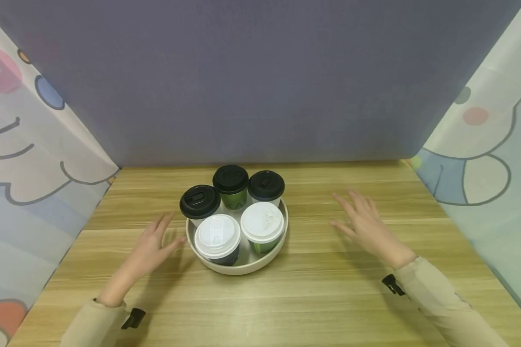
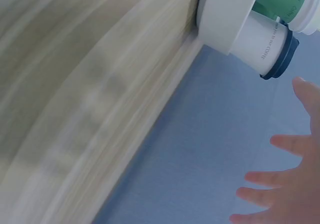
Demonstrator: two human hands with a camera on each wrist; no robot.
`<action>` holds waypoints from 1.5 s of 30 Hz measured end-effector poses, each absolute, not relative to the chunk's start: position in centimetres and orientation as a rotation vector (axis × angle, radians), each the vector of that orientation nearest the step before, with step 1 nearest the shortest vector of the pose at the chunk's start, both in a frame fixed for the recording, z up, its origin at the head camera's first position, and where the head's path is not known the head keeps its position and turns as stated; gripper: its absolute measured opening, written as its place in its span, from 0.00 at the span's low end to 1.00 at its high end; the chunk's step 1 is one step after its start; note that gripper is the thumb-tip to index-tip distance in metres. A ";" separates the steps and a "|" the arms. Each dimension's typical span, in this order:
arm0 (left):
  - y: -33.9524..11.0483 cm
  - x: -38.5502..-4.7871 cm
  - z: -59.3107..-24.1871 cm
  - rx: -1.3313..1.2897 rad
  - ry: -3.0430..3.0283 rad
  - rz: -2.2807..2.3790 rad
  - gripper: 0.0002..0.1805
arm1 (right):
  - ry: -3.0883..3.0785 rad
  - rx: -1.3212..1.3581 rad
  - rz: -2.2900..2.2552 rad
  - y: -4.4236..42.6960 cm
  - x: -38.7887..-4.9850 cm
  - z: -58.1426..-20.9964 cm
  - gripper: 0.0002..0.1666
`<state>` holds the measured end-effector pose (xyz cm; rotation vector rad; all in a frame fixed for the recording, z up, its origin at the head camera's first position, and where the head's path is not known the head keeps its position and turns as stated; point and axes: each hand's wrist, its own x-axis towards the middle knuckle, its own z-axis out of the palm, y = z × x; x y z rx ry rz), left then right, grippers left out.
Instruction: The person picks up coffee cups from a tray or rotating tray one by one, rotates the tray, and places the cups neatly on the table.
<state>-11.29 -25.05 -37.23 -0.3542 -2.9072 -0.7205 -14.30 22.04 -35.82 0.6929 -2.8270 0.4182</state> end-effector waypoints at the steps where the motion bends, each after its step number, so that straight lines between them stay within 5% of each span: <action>1: -24.9 -11.2 -37.1 -0.338 -2.917 -0.736 0.39 | -2.824 0.699 0.421 21.9 -14.3 -35.7 0.39; 26: -23.3 -11.3 -38.1 0.194 -2.901 -1.611 0.35 | -2.626 0.979 0.386 17.7 -15.2 -32.8 0.33; 37: -24.9 -13.2 -43.5 0.223 -2.524 -2.234 0.50 | -2.569 1.109 0.378 15.1 -15.7 -32.0 0.32; 45: -24.7 -13.3 -44.0 0.260 -2.455 -2.347 0.49 | -2.561 1.215 0.333 13.1 -15.9 -31.4 0.31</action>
